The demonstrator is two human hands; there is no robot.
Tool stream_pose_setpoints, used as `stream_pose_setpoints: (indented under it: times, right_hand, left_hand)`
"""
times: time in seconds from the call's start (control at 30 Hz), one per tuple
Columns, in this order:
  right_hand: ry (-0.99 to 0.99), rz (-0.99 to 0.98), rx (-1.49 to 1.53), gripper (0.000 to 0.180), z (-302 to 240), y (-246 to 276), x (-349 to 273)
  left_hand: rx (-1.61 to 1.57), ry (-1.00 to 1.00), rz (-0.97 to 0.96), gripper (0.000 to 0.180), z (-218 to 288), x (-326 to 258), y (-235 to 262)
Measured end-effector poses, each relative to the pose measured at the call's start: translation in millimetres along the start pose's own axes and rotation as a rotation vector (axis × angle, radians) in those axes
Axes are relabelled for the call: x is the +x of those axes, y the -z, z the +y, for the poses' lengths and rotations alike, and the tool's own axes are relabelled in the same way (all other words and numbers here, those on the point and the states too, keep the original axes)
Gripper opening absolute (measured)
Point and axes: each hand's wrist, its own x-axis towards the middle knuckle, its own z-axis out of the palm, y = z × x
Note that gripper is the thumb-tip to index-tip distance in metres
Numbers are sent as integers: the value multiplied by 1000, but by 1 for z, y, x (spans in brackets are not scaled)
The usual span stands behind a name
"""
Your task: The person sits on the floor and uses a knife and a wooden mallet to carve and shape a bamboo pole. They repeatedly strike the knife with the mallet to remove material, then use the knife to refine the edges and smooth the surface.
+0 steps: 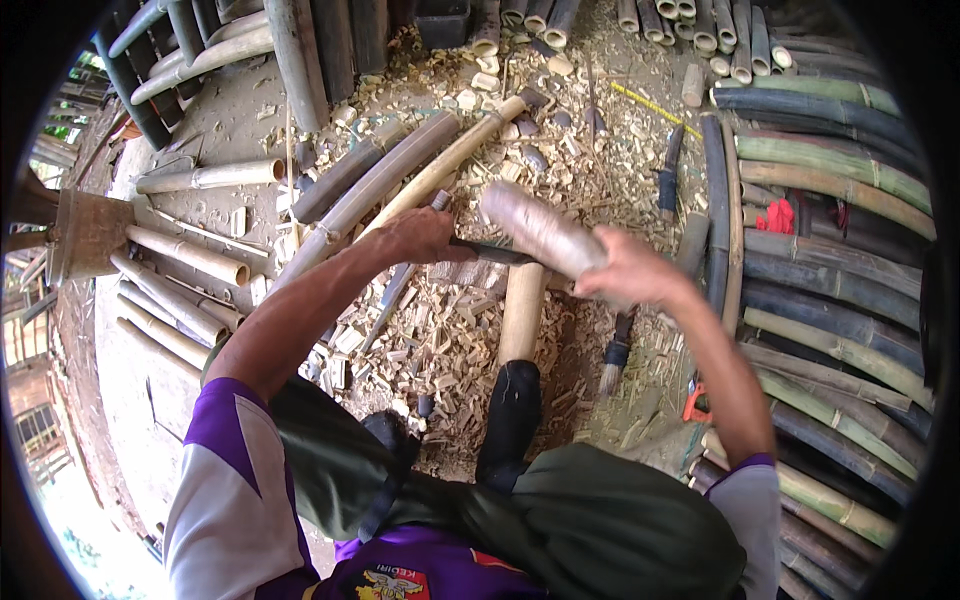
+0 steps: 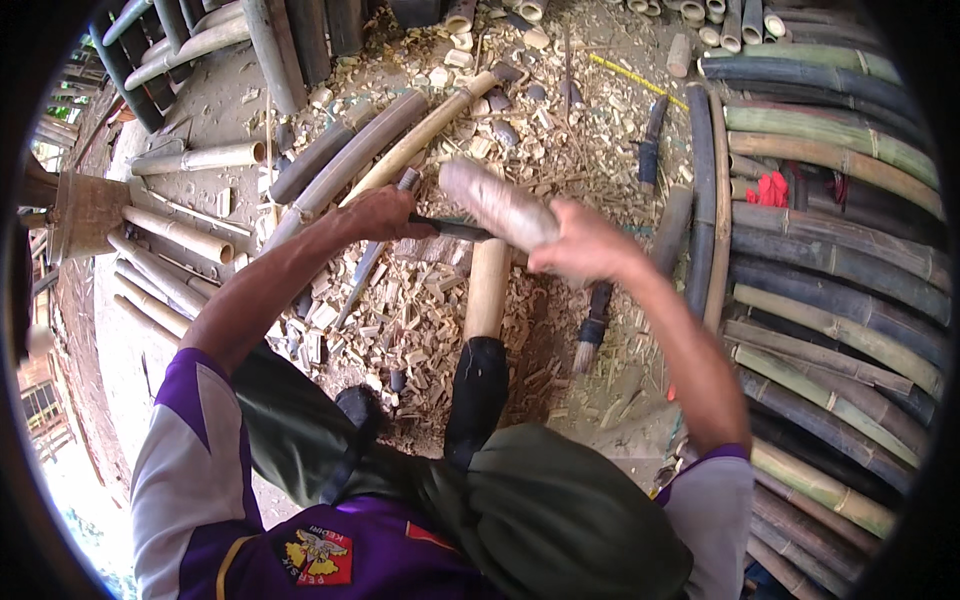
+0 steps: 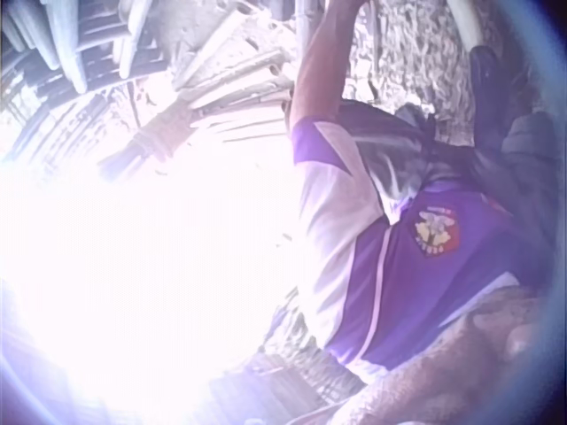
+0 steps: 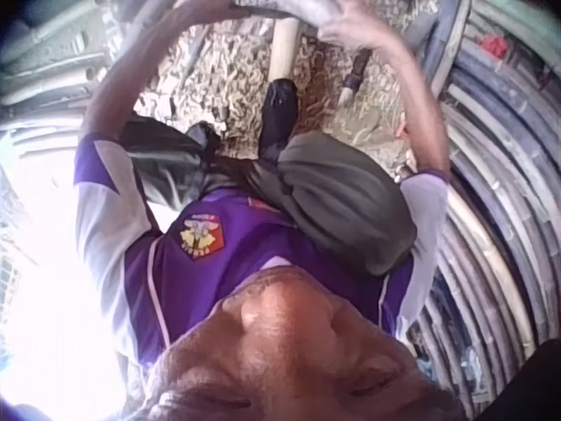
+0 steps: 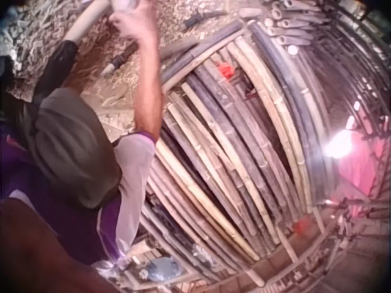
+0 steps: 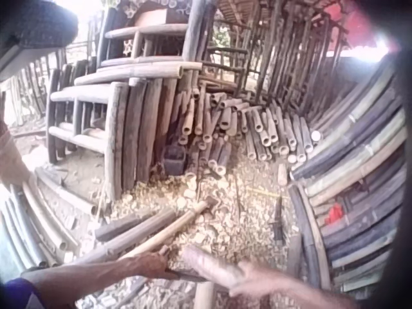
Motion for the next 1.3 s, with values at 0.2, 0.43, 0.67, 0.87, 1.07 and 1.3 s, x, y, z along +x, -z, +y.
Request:
stream_pose_setpoints:
  times: [0.2,0.43,0.67,0.87,1.07,1.3]
  right_hand:
    - [646,517,582,66,-30,28,-34]
    - [71,-41,116,71,18,-32,17]
    - [339,51,956,60,26,-4,-22]
    - [204,258,977,52,77,-33,-28]
    - [132,299,1076,45,83,-50,-24]
    - [168,279,963,42,80,-54,-42]
  left_hand:
    - [-15,5,-2,81,-4,-4,-4]
    - [-30,35,-140,69,4,10,0]
    - [-351,174,-488,48,-6,14,19]
    - [173,-192,297,40,38,-64,-12]
    - [158,-111,351,34,57,-99,-41]
    - [-294,105,402,30,54,-89,-63]
